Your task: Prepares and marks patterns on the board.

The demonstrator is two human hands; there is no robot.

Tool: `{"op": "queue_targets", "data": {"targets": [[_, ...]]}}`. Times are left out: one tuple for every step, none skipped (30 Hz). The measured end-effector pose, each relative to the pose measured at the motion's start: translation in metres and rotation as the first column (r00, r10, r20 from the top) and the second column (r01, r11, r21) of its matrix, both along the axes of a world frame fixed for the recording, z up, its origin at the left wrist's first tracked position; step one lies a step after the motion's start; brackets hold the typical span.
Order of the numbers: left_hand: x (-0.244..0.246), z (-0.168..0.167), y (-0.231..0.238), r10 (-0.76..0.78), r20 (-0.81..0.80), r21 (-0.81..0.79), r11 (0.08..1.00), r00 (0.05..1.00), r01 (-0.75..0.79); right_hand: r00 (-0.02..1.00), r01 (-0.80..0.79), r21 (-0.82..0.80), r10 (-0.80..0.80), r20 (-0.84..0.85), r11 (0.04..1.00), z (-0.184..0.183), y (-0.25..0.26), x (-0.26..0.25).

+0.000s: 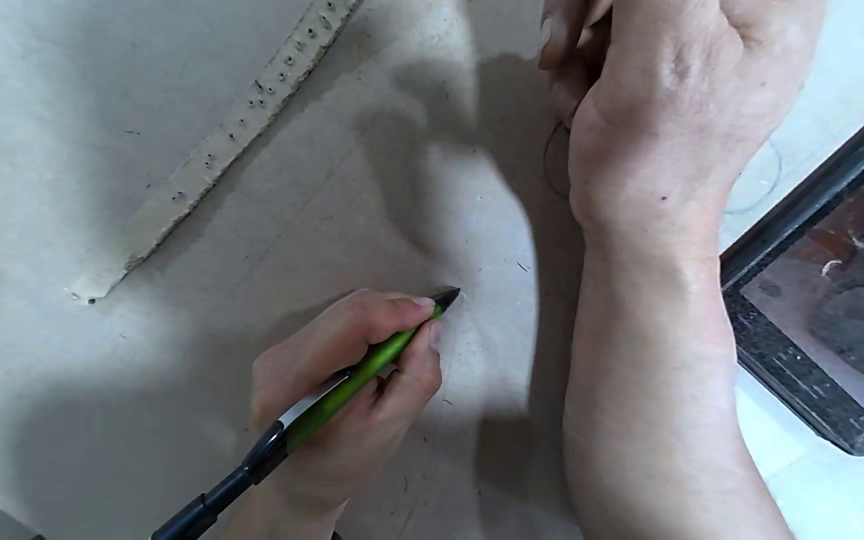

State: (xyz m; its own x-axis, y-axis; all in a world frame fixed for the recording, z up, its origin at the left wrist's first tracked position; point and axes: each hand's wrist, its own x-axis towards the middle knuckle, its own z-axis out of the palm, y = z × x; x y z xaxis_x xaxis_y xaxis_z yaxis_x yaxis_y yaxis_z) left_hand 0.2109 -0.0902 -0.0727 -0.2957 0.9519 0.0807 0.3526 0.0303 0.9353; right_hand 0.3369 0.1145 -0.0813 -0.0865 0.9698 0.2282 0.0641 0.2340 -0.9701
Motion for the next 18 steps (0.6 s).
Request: {"op": "queue_targets", "data": {"targets": [[0.0001,-0.0001,-0.0001,0.003,0.002,0.001,1.000,1.000,-0.003,1.000,-0.001,-0.002,0.001,-0.005,1.000,0.0001,-0.0001,0.0001],[0.0002,0.0000,-0.0002,0.006,0.003,0.000,1.000,1.000,-0.006,1.000,-0.002,-0.005,0.002,-0.008,1.000,0.0002,-0.0002,0.0001],[0.0003,0.0002,-0.0002,0.009,0.005,-0.003,1.000,1.000,-0.009,1.000,-0.003,-0.009,0.003,-0.008,1.000,0.0004,-0.0003,0.0002],[0.0004,0.0005,-0.0003,0.011,0.008,-0.008,1.000,1.000,-0.011,1.000,-0.006,-0.008,0.006,-0.003,1.000,0.0005,-0.0005,0.0005],[0.0004,0.0007,-0.0003,0.014,0.010,-0.010,1.000,1.000,-0.014,1.000,-0.007,-0.005,0.007,0.002,1.000,0.0005,-0.0006,0.0005],[0.0005,0.0007,-0.0002,0.017,0.009,-0.009,1.000,1.000,-0.017,1.000,-0.008,0.000,0.008,0.004,1.000,0.0003,-0.0005,0.0005],[0.0008,0.0007,-0.0003,0.021,0.009,-0.007,1.000,1.000,-0.021,1.000,-0.010,0.001,0.010,0.002,1.000,0.0001,-0.0005,0.0004],[0.0011,0.0007,-0.0005,0.025,0.007,-0.006,1.000,1.000,-0.025,1.000,-0.009,-0.002,0.009,-0.004,1.000,0.0000,-0.0005,0.0000],[0.0013,0.0008,-0.0006,0.029,0.002,-0.008,1.000,1.000,-0.029,1.000,-0.006,-0.006,0.006,-0.007,1.000,0.0001,-0.0006,-0.0003],[0.0012,0.0009,-0.0007,0.033,-0.001,-0.010,0.999,0.999,-0.033,1.000,-0.004,-0.009,0.004,-0.005,1.000,0.0002,-0.0006,-0.0003],[0.0011,0.0008,-0.0009,0.037,-0.003,-0.012,0.999,0.999,-0.037,1.000,-0.002,-0.013,0.002,-0.001,1.000,0.0004,-0.0008,-0.0002],[0.0009,0.0007,-0.0011,0.039,-0.003,-0.013,0.999,0.999,-0.039,1.000,-0.001,-0.016,0.001,0.005,1.000,0.0006,-0.0009,0.0000],[0.0008,0.0007,-0.0012,0.043,-0.002,-0.015,0.999,0.999,-0.043,1.000,0.001,-0.015,-0.001,0.009,1.000,0.0007,-0.0010,0.0000],[0.0008,0.0009,-0.0013,0.052,0.009,-0.016,0.999,0.999,-0.052,1.000,0.002,-0.012,-0.002,0.009,1.000,0.0007,-0.0009,0.0000],[0.0008,0.0010,-0.0018,0.065,0.029,-0.015,0.998,0.997,-0.064,1.000,0.004,-0.011,-0.004,0.009,1.000,0.0008,-0.0008,0.0000],[0.0004,0.0007,-0.0025,0.082,0.058,-0.006,0.997,0.995,-0.082,1.000,0.006,-0.010,-0.006,0.009,1.000,0.0008,-0.0008,-0.0002],[-0.0002,0.0002,-0.0030,0.100,0.096,0.009,0.995,0.990,-0.101,1.000,0.006,-0.008,-0.006,0.011,1.000,0.0008,-0.0009,-0.0002],[-0.0008,-0.0001,-0.0035,0.107,0.124,0.022,0.994,0.986,-0.111,1.000,0.007,-0.005,-0.007,0.015,1.000,0.0007,-0.0012,-0.0002]]}}
